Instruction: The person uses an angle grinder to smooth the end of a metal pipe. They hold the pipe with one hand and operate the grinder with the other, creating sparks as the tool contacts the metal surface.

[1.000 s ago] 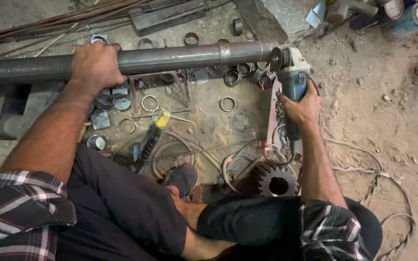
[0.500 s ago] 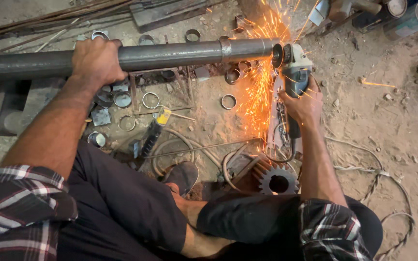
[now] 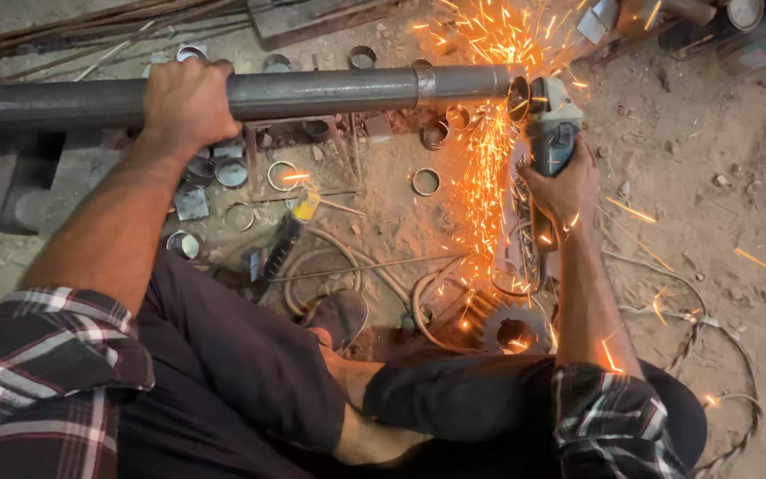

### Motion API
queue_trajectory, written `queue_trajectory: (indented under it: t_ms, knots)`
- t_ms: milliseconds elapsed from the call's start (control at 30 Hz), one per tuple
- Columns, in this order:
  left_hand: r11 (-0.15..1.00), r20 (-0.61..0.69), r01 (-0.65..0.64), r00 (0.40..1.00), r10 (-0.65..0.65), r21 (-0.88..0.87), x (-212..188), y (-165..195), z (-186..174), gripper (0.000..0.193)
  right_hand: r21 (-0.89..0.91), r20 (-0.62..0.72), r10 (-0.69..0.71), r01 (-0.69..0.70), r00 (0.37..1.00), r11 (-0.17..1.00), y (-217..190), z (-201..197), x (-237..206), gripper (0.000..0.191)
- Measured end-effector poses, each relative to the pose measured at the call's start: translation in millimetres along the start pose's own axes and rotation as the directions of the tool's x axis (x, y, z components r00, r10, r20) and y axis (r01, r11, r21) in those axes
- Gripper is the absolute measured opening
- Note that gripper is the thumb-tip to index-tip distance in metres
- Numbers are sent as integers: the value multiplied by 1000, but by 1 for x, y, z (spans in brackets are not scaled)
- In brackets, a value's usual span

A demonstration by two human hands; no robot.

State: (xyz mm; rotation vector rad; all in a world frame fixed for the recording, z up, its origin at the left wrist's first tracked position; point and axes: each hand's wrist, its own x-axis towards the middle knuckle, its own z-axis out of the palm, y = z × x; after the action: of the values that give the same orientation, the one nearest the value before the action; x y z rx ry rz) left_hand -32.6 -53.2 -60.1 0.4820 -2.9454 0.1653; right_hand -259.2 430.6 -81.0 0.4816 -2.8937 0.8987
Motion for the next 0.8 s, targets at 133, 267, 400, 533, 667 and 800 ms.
queue_trajectory:
  t_ms: [133, 267, 400, 533, 667, 800]
  knots:
    - [1000, -24, 0, 1000, -1, -18, -2, 0, -1, 54, 9, -263, -351, 366, 899, 931, -3, 6, 3, 93]
    - [1000, -82, -27, 996, 26, -2, -5, 2, -3, 47, -68, 17, 66, -65, 998, 996, -10, -2, 1, 78]
    - [999, -119, -47, 992, 45, -11, -7, 1, -4, 44, -78, 37, 122, -119, 992, 990, -18, -9, -5, 79]
    - [997, -203, -78, 976, 79, 15, -10, 2, -3, 46, -73, 44, 83, -79, 996, 994, -18, -8, -4, 88]
    - [996, -183, -88, 979, 84, -10, -11, 4, -10, 48, -101, 9, 57, -56, 998, 993, -16, -6, -2, 91]
    - [983, 94, -54, 993, 72, -176, 8, -9, -33, 83, -73, -6, 41, -41, 999, 997, -17, -9, -7, 88]
